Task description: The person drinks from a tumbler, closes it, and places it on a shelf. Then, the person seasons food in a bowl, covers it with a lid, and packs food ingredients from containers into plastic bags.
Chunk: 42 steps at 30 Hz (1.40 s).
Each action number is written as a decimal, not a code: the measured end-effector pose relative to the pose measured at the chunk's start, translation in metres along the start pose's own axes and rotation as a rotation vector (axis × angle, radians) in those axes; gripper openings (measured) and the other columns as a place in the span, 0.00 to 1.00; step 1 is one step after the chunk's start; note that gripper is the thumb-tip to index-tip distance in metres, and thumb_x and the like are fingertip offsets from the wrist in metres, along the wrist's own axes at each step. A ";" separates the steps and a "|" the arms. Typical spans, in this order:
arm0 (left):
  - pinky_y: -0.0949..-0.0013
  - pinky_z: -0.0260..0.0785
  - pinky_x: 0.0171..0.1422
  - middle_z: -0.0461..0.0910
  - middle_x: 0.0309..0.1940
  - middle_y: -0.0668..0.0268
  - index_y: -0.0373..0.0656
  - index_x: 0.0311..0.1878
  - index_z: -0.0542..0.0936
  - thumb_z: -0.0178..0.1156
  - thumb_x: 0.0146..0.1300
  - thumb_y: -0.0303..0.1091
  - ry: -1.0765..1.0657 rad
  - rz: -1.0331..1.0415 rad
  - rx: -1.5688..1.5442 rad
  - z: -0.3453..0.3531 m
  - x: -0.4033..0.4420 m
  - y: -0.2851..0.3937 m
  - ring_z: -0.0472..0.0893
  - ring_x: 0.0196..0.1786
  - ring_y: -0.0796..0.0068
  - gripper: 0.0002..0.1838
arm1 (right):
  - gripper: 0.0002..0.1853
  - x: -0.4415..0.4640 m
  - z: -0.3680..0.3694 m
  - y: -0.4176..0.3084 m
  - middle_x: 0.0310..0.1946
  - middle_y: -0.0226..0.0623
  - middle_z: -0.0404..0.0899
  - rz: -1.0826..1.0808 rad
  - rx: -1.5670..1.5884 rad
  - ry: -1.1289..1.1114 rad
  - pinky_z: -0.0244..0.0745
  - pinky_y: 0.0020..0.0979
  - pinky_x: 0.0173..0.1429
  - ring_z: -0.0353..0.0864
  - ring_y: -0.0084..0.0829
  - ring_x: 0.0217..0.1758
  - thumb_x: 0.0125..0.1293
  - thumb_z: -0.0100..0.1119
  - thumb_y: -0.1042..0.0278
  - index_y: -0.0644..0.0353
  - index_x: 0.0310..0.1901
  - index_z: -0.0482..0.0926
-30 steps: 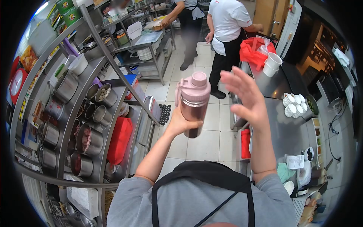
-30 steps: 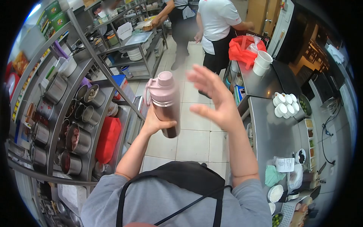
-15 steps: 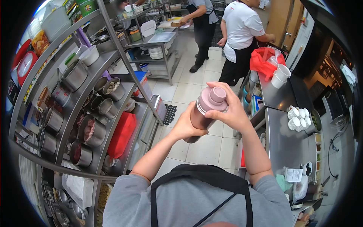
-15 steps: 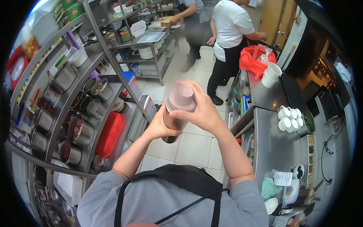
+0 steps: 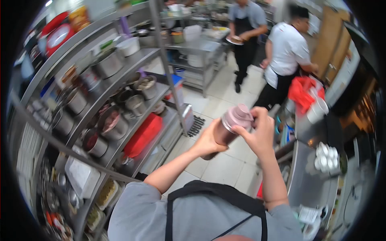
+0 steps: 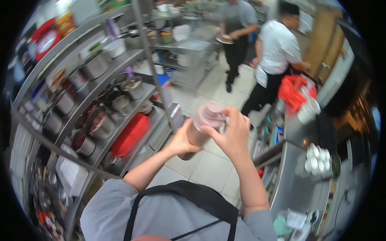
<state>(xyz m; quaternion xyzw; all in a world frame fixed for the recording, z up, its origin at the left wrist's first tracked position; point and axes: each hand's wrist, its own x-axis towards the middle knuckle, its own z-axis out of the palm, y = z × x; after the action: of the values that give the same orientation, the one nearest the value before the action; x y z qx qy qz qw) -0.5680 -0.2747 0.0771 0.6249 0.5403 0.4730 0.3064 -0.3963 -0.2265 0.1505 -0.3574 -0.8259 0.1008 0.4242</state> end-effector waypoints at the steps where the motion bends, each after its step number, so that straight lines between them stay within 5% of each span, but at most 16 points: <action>1: 0.64 0.63 0.58 0.70 0.48 0.55 0.40 0.60 0.59 0.68 0.30 0.33 0.033 0.059 -0.022 -0.003 -0.003 0.000 0.72 0.53 0.61 0.47 | 0.36 -0.002 0.004 0.002 0.36 0.36 0.74 -0.009 0.066 0.029 0.61 0.35 0.48 0.73 0.33 0.36 0.36 0.71 0.47 0.60 0.45 0.69; 5: 0.63 0.63 0.56 0.71 0.47 0.55 0.43 0.59 0.59 0.68 0.30 0.35 0.162 0.052 0.062 -0.036 -0.013 0.014 0.72 0.52 0.59 0.46 | 0.43 -0.003 0.008 0.002 0.50 0.41 0.68 -0.090 0.427 0.041 0.63 0.34 0.54 0.69 0.35 0.46 0.38 0.71 0.54 0.62 0.57 0.63; 9: 0.64 0.61 0.58 0.71 0.48 0.56 0.40 0.59 0.58 0.71 0.28 0.37 0.431 0.095 0.096 -0.109 -0.027 0.038 0.71 0.52 0.64 0.49 | 0.31 -0.014 0.006 0.021 0.47 0.39 0.68 -0.055 0.338 -0.004 0.63 0.33 0.54 0.68 0.34 0.46 0.43 0.67 0.70 0.61 0.53 0.68; 13: 0.63 0.64 0.57 0.71 0.46 0.58 0.39 0.56 0.60 0.72 0.27 0.34 0.717 0.189 0.020 -0.191 -0.060 0.098 0.73 0.50 0.66 0.47 | 0.24 -0.034 0.015 0.068 0.45 0.37 0.70 0.089 0.299 -0.076 0.64 0.32 0.52 0.69 0.33 0.46 0.46 0.64 0.72 0.60 0.49 0.71; 19: 0.65 0.68 0.52 0.74 0.43 0.60 0.37 0.50 0.64 0.75 0.28 0.33 1.108 0.437 0.402 -0.322 -0.106 0.195 0.75 0.46 0.68 0.42 | 0.21 -0.046 0.033 0.102 0.45 0.38 0.70 0.197 0.216 -0.021 0.64 0.32 0.50 0.69 0.33 0.46 0.49 0.62 0.72 0.60 0.48 0.72; 21: 0.63 0.67 0.54 0.74 0.46 0.54 0.34 0.51 0.65 0.75 0.29 0.46 1.292 0.541 0.617 -0.367 -0.118 0.227 0.75 0.49 0.61 0.45 | 0.20 -0.046 0.044 0.105 0.44 0.39 0.70 0.150 0.208 -0.002 0.65 0.32 0.50 0.69 0.34 0.46 0.50 0.62 0.73 0.61 0.47 0.72; 24: 0.66 0.69 0.52 0.74 0.46 0.53 0.32 0.53 0.66 0.75 0.30 0.43 1.411 0.618 0.785 -0.414 -0.126 0.278 0.76 0.47 0.63 0.45 | 0.20 -0.038 0.052 0.084 0.44 0.41 0.70 0.098 0.183 -0.075 0.65 0.32 0.51 0.70 0.36 0.47 0.50 0.62 0.73 0.62 0.46 0.71; 28: 0.63 0.67 0.53 0.75 0.45 0.51 0.34 0.57 0.63 0.72 0.33 0.38 1.669 0.586 0.952 -0.462 -0.126 0.314 0.75 0.47 0.58 0.44 | 0.20 -0.038 0.072 0.067 0.44 0.44 0.69 0.070 0.143 -0.193 0.64 0.35 0.54 0.69 0.43 0.49 0.48 0.62 0.72 0.63 0.45 0.71; 31: 0.68 0.69 0.48 0.77 0.40 0.55 0.34 0.50 0.69 0.70 0.38 0.36 1.891 0.535 0.886 -0.520 -0.131 0.323 0.77 0.41 0.65 0.34 | 0.21 -0.039 0.078 0.053 0.45 0.44 0.69 0.055 0.108 -0.222 0.64 0.36 0.55 0.68 0.44 0.50 0.48 0.63 0.72 0.62 0.45 0.71; 33: 0.63 0.65 0.57 0.71 0.51 0.46 0.27 0.56 0.64 0.72 0.27 0.57 1.958 -0.002 1.162 -0.574 -0.144 0.319 0.73 0.54 0.56 0.55 | 0.21 -0.041 0.082 0.052 0.45 0.45 0.68 0.092 0.097 -0.218 0.64 0.37 0.55 0.68 0.45 0.51 0.48 0.63 0.71 0.61 0.46 0.71; 35: 0.61 0.60 0.61 0.67 0.55 0.43 0.24 0.57 0.61 0.66 0.25 0.67 1.907 -0.144 1.348 -0.641 -0.156 0.312 0.68 0.58 0.52 0.62 | 0.20 -0.043 0.081 0.049 0.45 0.44 0.69 0.051 0.084 -0.201 0.64 0.36 0.54 0.68 0.45 0.50 0.48 0.63 0.70 0.61 0.45 0.71; 36: 0.59 0.62 0.60 0.68 0.54 0.44 0.31 0.56 0.64 0.62 0.24 0.73 1.842 -0.141 1.483 -0.665 -0.163 0.311 0.68 0.58 0.50 0.61 | 0.20 -0.044 0.080 0.047 0.45 0.44 0.69 0.057 0.077 -0.197 0.65 0.36 0.53 0.69 0.45 0.50 0.48 0.63 0.70 0.62 0.45 0.71; 37: 0.58 0.63 0.57 0.69 0.53 0.45 0.33 0.56 0.65 0.59 0.42 0.63 1.922 -0.151 1.567 -0.668 -0.156 0.301 0.72 0.54 0.53 0.45 | 0.20 -0.045 0.078 0.045 0.44 0.44 0.69 0.072 0.062 -0.193 0.65 0.36 0.53 0.69 0.45 0.50 0.49 0.63 0.69 0.62 0.44 0.72; 42: 0.58 0.64 0.56 0.70 0.51 0.46 0.34 0.54 0.67 0.58 0.44 0.60 1.847 -0.069 1.688 -0.682 -0.125 0.256 0.72 0.53 0.53 0.41 | 0.19 -0.063 0.075 0.041 0.43 0.42 0.70 0.106 -0.027 -0.169 0.66 0.36 0.51 0.70 0.43 0.49 0.51 0.63 0.65 0.61 0.45 0.73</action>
<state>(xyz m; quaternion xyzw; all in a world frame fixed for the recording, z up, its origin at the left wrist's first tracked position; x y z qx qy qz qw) -1.0942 -0.5411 0.5219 0.0470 0.7035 0.2324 -0.6700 -0.4092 -0.2290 0.0450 -0.3966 -0.8399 0.1420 0.3422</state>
